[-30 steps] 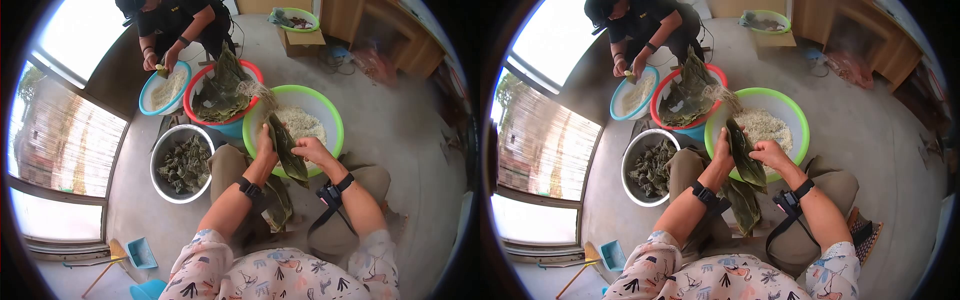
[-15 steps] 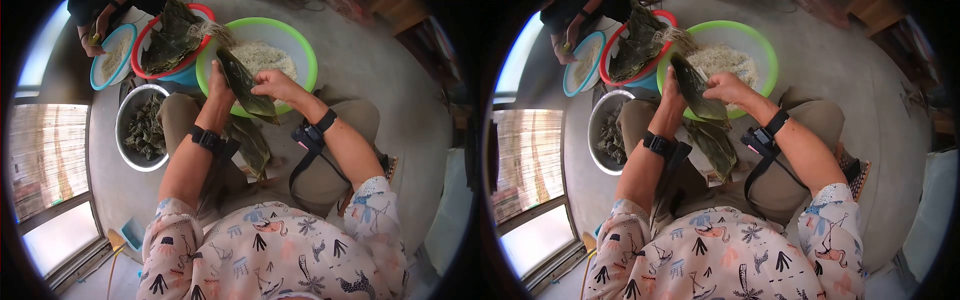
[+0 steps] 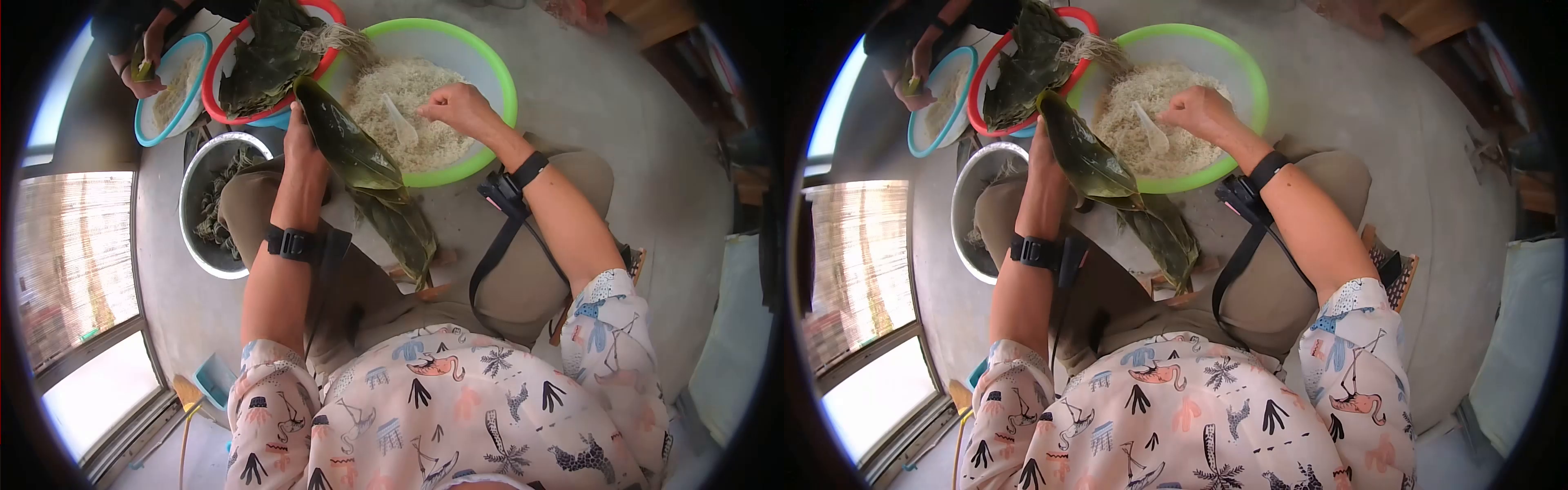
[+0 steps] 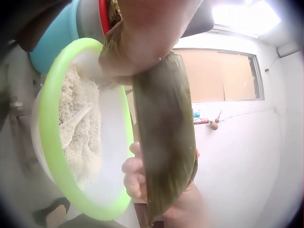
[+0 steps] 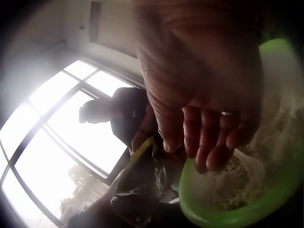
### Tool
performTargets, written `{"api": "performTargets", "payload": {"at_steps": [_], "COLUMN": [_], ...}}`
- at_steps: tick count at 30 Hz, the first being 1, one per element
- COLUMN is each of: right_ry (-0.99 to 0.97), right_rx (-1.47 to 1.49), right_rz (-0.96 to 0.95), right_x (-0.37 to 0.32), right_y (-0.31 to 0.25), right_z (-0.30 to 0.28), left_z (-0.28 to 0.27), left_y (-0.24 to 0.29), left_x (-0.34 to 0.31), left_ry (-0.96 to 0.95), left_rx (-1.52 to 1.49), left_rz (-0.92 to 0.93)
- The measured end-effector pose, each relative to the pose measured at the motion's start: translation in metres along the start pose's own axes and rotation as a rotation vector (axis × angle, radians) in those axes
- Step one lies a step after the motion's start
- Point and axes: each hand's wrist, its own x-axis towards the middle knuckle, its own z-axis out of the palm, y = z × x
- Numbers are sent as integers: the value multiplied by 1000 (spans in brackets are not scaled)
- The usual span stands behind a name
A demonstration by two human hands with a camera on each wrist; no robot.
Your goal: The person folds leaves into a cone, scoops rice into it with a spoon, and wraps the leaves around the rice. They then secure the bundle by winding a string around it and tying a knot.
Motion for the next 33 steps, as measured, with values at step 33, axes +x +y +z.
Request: {"api": "performTargets", "payload": {"at_steps": [33], "right_ry": [178], "right_rx": [108], "right_rz": [-53], "right_x": [31], "right_y": [20], "right_z": [52], "left_z": [-19], "left_y": [24], "left_x": [-36], "left_ry": [-217], "left_rx": [-103], "left_rz": [-130]}}
